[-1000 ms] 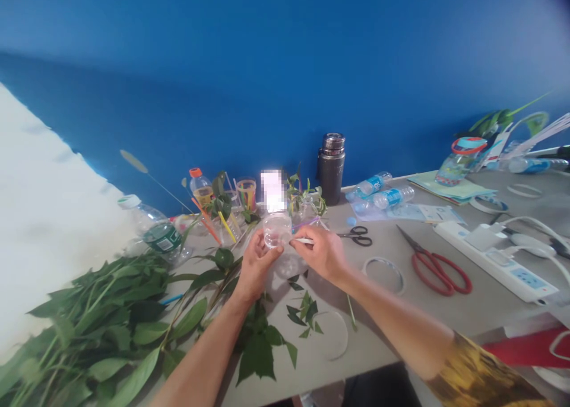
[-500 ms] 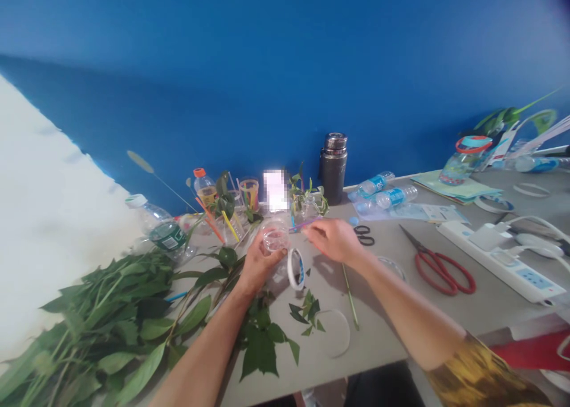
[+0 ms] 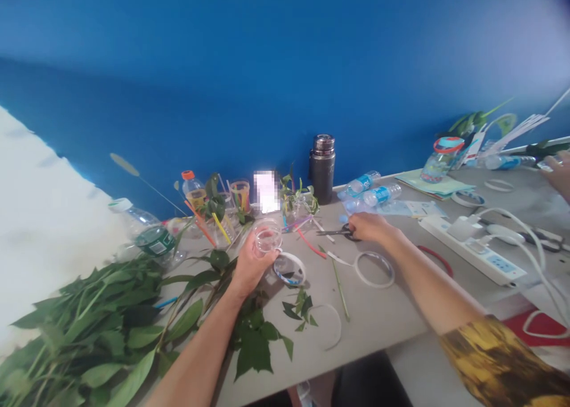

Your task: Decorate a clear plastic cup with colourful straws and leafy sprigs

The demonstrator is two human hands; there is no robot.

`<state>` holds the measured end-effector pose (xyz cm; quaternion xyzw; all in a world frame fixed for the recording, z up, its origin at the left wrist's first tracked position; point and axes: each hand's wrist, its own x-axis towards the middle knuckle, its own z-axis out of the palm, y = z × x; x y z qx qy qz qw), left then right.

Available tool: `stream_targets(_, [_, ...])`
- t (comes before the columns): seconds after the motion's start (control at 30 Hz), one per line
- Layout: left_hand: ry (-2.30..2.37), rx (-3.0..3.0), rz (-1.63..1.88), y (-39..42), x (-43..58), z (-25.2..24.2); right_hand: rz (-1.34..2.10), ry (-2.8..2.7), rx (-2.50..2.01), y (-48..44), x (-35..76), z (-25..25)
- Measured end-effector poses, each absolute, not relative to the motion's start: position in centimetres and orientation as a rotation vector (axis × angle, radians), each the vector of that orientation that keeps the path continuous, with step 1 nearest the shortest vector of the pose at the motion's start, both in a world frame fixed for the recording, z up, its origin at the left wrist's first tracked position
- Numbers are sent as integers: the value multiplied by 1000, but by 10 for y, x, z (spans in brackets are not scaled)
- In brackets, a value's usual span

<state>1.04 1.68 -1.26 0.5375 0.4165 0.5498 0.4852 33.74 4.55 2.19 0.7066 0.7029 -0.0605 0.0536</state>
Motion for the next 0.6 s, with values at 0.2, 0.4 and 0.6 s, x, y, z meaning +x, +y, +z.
stream_targets(0.2, [988,1328,1330,20,11,-17,-74,2247,2092,46,340,13])
stream_targets(0.4, [966,1328,1361,18,11,-15,-13,2261,1995,49,340,7])
stream_targets(0.6, [958,1399,1393,15,12,-11,7,2266,1904,38,355,9])
